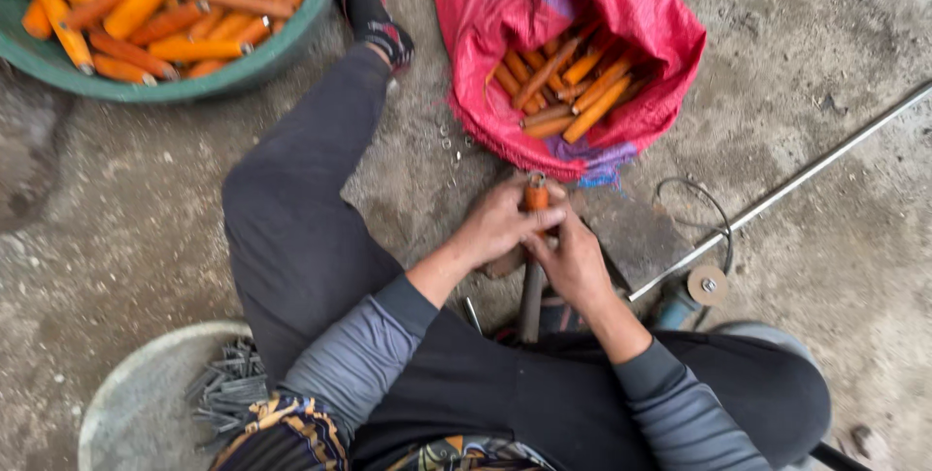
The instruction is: The person sits on the floor and repeatedly picks up orange cylindrical objects, places a small metal ring on the end, and uses a hammer to drive the ring into the object. The finished items are placed into a green basin.
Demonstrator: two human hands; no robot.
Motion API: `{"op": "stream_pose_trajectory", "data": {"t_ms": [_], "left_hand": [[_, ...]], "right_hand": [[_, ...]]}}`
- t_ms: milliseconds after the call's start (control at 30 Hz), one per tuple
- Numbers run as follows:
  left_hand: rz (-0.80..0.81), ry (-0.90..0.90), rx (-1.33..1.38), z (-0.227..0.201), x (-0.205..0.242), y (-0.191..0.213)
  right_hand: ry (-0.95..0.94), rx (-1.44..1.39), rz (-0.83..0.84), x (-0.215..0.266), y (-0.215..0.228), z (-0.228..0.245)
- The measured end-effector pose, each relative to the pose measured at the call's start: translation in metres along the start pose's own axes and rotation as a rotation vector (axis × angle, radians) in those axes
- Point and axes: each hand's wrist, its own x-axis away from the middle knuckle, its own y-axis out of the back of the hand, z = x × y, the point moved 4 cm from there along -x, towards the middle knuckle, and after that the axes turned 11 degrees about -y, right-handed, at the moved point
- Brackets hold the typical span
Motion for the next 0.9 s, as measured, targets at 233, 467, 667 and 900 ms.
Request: {"op": "stream_pose_trajectory", "data": {"t_ms": [233, 467, 667, 900], "left_hand": [[-0.299, 0.209, 0.215, 0.058, -0.012, -0.003], [-0.329, -0.023, -0.061, 0.082, -0.016, -0.021], [-0.114, 0.038, 0.104, 0.097, -0.026, -0.055], [0.077, -0.081, -0.046, 0.106, -0.016, -0.074]], "right_hand": [[-0.206, 0.476, 0.025, -0.006, -0.091, -0.117], [-0.726, -0.335, 0.188, -0.012, -0.065, -0.171], [-0.586, -0.218, -0.161, 0.019, 0.011, -0.081], [-0.175, -0.425, -0.187, 0.061, 0.083, 0.012]]}}
